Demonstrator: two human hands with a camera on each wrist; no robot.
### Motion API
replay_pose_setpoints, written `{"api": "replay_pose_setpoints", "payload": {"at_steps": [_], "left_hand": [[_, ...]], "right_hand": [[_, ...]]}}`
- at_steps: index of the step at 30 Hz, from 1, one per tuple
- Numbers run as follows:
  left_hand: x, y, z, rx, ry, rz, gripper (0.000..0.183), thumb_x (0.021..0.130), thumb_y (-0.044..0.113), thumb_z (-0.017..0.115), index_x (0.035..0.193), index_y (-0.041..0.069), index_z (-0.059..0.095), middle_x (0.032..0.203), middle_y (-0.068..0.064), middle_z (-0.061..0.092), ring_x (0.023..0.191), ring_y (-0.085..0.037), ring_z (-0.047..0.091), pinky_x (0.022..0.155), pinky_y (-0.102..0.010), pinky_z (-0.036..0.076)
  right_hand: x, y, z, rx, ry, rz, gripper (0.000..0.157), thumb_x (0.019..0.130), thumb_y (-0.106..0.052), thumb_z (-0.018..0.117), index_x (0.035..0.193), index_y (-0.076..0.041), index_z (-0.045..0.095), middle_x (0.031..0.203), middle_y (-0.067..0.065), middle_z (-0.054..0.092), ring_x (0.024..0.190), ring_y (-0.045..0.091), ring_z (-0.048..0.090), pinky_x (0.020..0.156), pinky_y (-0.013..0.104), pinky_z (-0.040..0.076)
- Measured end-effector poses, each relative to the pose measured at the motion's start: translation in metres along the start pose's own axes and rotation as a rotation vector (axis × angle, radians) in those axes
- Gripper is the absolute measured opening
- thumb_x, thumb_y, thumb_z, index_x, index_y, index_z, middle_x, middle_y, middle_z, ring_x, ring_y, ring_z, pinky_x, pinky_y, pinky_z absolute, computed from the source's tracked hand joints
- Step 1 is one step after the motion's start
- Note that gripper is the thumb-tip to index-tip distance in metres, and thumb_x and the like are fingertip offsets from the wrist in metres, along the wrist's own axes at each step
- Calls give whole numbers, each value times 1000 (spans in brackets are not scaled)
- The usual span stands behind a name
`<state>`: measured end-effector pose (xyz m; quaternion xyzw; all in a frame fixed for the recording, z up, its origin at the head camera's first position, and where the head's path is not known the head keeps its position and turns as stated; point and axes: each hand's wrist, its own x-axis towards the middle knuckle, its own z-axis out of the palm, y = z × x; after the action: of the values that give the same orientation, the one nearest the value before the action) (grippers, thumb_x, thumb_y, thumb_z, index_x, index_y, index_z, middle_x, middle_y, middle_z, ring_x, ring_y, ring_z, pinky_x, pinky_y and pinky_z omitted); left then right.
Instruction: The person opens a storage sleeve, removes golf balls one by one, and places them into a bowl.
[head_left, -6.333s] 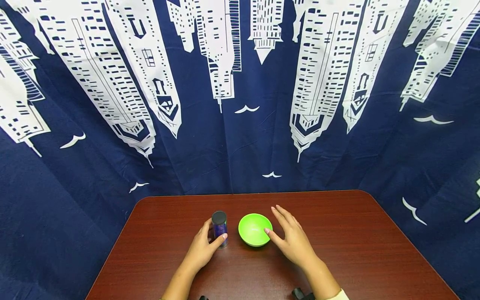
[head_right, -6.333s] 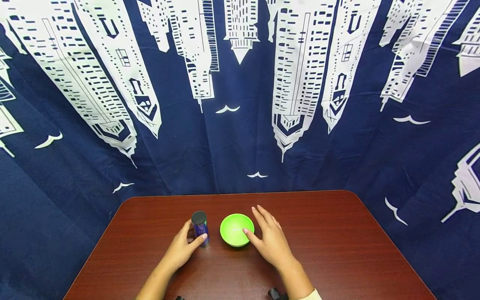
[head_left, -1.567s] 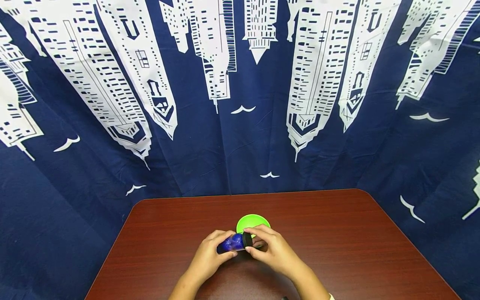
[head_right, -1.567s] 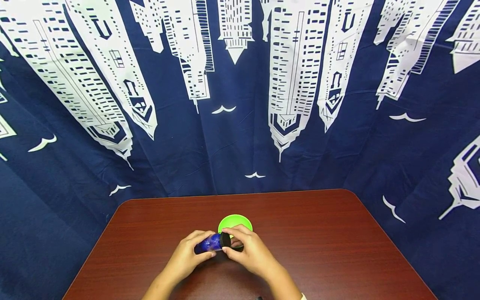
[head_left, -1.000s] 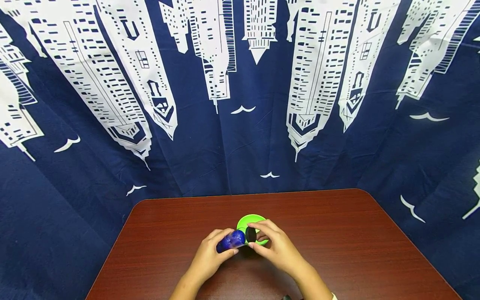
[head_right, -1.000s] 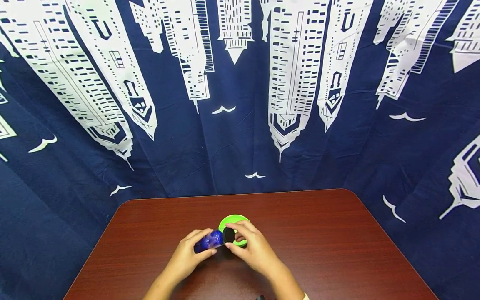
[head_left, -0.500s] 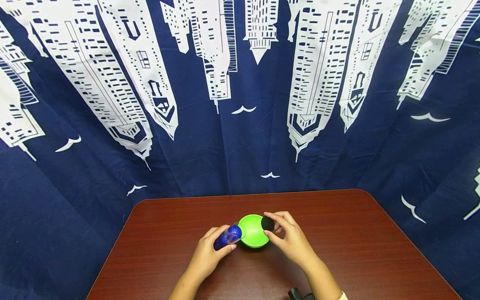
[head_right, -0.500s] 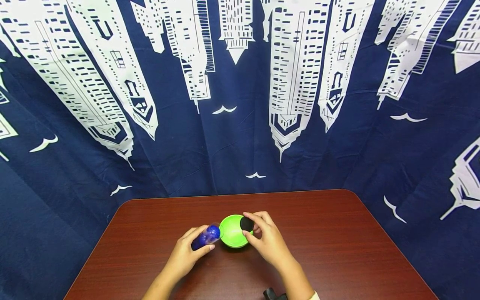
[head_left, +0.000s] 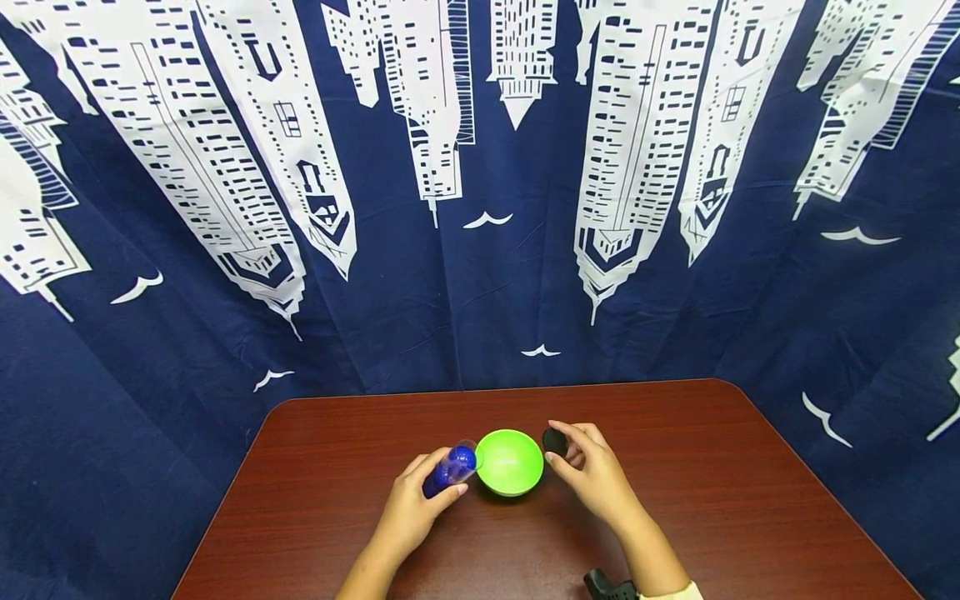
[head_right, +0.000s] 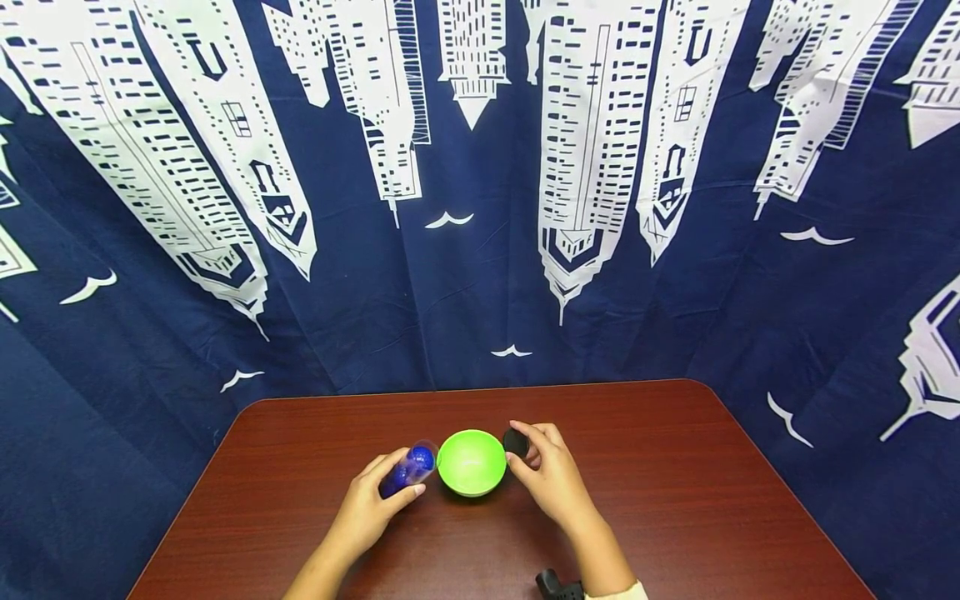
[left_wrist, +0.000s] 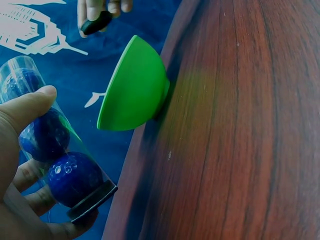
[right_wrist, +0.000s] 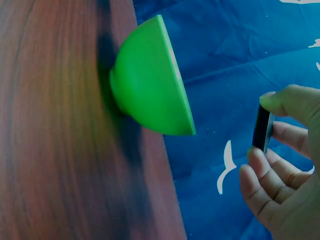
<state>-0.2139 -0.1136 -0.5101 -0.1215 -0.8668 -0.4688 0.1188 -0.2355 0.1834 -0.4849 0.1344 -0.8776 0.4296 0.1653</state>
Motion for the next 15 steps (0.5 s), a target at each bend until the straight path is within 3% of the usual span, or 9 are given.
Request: {"api": "replay_pose_setpoints", "payload": {"at_steps": [5, 11, 15], "left_hand": [[1, -3, 0, 2, 10, -8, 53, 84, 41, 81, 132, 28, 64, 120, 4, 68, 109, -16, 65, 92, -40, 55], [2, -5, -1, -4, 9, -20, 54, 84, 41, 81, 133, 27, 63, 121, 2, 68, 109, -17, 64, 93, -42, 55], [2, -5, -1, -7, 10, -27, 55, 84, 41, 81, 134, 28, 63, 120, 3, 68, 108, -16, 64, 93, -42, 55]], "right_hand": [[0, 8, 3, -24, -27, 115, 47, 90, -16, 77, 135, -15, 63, 110, 7, 56, 81, 11, 54, 71, 21, 49], [0, 21, 6, -81, -55, 190, 54, 91, -18, 75, 141, -10, 58, 115, 12, 58, 79, 9, 53, 67, 22, 45], [-1, 30, 9, -123, -97, 236, 51, 89, -17, 76, 136, -5, 60, 116, 13, 61, 77, 10, 52, 66, 23, 43]]}}
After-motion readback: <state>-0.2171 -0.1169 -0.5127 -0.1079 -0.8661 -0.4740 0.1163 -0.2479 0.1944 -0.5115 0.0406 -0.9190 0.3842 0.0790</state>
